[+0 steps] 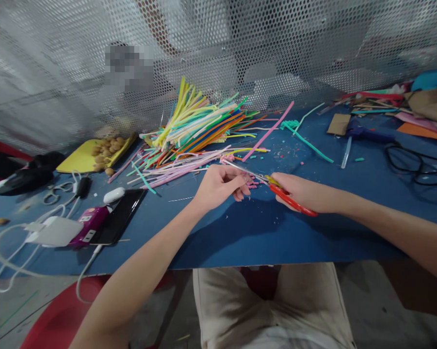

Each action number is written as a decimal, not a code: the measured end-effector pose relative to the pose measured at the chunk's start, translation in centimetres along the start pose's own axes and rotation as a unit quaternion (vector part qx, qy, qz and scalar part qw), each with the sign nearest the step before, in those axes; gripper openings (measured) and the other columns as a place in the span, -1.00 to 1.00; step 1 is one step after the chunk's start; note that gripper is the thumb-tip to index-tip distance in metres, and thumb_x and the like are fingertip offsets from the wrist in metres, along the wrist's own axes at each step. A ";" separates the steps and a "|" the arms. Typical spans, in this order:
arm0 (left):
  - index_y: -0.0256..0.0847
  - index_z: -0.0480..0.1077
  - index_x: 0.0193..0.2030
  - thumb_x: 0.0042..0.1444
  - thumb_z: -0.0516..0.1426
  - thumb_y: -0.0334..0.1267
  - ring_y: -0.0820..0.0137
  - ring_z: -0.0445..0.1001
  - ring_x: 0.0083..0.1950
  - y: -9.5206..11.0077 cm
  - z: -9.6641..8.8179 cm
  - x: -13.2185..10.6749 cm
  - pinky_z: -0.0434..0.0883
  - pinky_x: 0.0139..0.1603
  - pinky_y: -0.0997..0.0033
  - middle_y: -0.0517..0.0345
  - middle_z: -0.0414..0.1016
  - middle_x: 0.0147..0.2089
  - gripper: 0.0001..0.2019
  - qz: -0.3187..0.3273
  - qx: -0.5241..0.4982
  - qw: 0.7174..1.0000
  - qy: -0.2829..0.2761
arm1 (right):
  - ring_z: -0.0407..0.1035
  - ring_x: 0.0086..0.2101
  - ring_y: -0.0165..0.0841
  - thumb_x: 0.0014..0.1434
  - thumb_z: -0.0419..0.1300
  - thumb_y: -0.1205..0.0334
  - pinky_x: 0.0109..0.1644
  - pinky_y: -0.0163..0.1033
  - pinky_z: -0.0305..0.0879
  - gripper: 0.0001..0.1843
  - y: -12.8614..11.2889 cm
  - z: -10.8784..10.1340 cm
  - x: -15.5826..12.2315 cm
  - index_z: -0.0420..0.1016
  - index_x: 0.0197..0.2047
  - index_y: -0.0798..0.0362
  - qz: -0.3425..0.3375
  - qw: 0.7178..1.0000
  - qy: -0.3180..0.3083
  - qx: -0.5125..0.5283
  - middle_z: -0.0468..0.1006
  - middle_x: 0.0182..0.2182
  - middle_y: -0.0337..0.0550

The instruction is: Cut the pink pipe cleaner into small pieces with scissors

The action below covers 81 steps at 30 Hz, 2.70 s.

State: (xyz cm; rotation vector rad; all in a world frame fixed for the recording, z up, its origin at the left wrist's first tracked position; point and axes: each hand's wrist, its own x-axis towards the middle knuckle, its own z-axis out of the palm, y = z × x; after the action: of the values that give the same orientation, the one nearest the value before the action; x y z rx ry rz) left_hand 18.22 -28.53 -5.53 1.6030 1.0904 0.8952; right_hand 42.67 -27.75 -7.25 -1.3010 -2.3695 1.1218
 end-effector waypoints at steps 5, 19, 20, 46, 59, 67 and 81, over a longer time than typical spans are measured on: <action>-0.34 0.56 -0.29 0.16 0.27 0.01 0.48 0.49 -0.55 -0.6 -0.4 0.4 0.51 -0.50 0.52 0.01 0.62 -0.41 -0.64 0.019 0.016 1.000 0.005 | 0.17 -0.54 -0.39 0.25 0.10 0.19 -0.44 -0.25 0.09 -0.84 0.7 0.2 0.8 0.18 -0.34 -0.04 -0.004 0.999 0.002 0.052 0.37 -0.52 -0.28; -0.07 0.65 -0.11 0.28 0.18 -0.08 0.37 0.53 -0.23 -4.4 -2.2 3.1 0.42 -0.12 0.35 0.13 0.66 -0.12 -0.76 0.166 0.354 0.918 0.067 | -0.03 -0.59 -0.47 0.10 0.28 0.05 -0.50 -0.28 -0.06 -0.67 3.3 0.1 3.6 0.17 -0.30 -0.05 -0.028 0.948 0.171 0.266 0.08 -0.57 -0.42; -0.06 0.65 -0.11 0.28 0.18 -0.06 0.38 0.52 -0.25 -4.6 -2.3 3.2 0.40 -0.15 0.36 0.13 0.66 -0.14 -0.76 0.160 0.357 0.918 0.065 | -0.01 -0.59 -0.47 0.09 0.28 0.05 -0.50 -0.28 -0.05 -0.67 3.3 0.1 3.6 0.17 -0.31 -0.05 -0.034 0.950 0.174 0.257 0.09 -0.57 -0.42; -0.17 0.62 -0.22 0.23 0.20 -0.03 0.44 0.41 -0.35 -4.0 -1.0 3.1 0.29 -0.26 0.45 0.14 0.65 -0.24 -0.73 0.134 0.334 0.929 0.083 | 0.23 -0.44 -0.40 0.11 0.29 0.14 -0.30 -0.24 0.18 -0.76 1.3 0.6 2.9 0.37 -0.21 0.03 -0.130 0.951 0.275 0.056 0.48 -0.34 -0.22; -0.19 0.60 -0.25 0.25 0.17 0.04 0.40 0.48 -0.30 -2.0 2.7 1.7 0.39 -0.21 0.40 0.11 0.65 -0.23 -0.66 0.140 0.261 0.949 0.112 | 0.35 -0.38 -0.38 0.07 0.37 -0.05 -0.27 -0.21 0.35 -0.66 0.2 1.5 2.5 0.39 -0.30 -0.02 -0.142 0.915 0.305 0.223 0.52 -0.34 -0.23; -0.07 0.64 -0.27 0.23 0.21 -0.09 0.39 0.48 -0.32 -0.8 2.8 1.1 0.31 -0.26 0.37 0.21 0.65 -0.29 -0.81 0.165 0.394 0.898 0.103 | 0.33 -0.41 -0.39 0.06 0.37 -0.05 -0.29 -0.20 0.32 -0.62 0.2 1.2 2.1 0.31 -0.36 0.00 -0.141 0.924 0.283 0.217 0.53 -0.37 -0.21; -0.14 0.62 -0.27 0.10 0.24 0.19 0.16 0.53 -0.16 0.5 -0.4 9.8 0.36 -0.12 0.21 -0.03 0.62 -0.24 -0.59 0.059 0.553 0.829 0.057 | 0.37 -0.36 -0.37 0.08 0.33 0.12 -0.21 -0.17 0.33 -0.71 1.7 0.6 3.0 0.25 -0.32 -0.04 -0.146 0.864 0.383 0.291 0.51 -0.33 -0.23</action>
State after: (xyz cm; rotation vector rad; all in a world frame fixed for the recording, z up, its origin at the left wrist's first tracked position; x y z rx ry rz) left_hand 21.22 -19.25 -4.48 2.5859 1.7797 0.3886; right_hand 41.65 -25.11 -9.31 -0.8836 -1.4193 0.8838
